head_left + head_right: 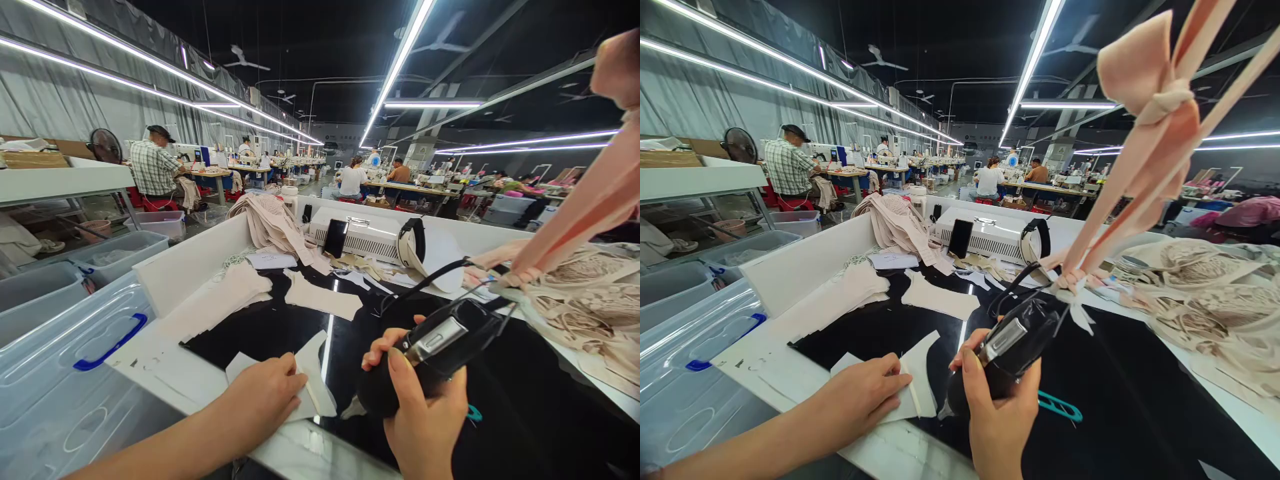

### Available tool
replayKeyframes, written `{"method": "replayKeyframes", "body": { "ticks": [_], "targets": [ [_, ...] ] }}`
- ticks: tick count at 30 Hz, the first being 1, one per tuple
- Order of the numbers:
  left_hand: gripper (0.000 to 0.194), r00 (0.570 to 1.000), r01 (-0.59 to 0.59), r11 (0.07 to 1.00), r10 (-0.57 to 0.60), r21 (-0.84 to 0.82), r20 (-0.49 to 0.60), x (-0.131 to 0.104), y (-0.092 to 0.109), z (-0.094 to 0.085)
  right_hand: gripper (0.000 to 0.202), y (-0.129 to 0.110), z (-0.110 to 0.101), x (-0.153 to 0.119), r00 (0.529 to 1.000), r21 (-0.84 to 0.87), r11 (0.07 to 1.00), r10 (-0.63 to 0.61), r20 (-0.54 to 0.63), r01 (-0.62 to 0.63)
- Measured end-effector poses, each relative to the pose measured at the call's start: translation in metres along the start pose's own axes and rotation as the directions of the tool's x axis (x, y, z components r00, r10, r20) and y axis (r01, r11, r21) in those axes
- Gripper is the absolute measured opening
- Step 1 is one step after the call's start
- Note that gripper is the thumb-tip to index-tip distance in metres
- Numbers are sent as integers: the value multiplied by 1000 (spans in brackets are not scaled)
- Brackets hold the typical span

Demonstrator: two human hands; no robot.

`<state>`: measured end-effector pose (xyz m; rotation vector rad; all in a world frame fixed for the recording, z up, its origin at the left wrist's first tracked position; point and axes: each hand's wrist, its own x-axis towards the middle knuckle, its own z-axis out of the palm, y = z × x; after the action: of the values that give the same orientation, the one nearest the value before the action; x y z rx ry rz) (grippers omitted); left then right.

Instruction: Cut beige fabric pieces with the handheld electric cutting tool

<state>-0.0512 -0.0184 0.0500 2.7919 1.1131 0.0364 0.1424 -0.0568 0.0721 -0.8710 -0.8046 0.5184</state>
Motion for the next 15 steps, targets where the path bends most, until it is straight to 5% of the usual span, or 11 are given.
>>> {"method": "replayKeyframes", "body": {
  "ticks": [8,15],
  "targets": [
    [6,990,-61,998,64,25,-130,-1,-3,13,50,5,0,2,999,3,1000,-15,-49,15],
    [20,851,-362,927,371,98,-372,6,8,30,47,10,-1,-1,999,19,1000,-12,-34,12]
  ]
}}
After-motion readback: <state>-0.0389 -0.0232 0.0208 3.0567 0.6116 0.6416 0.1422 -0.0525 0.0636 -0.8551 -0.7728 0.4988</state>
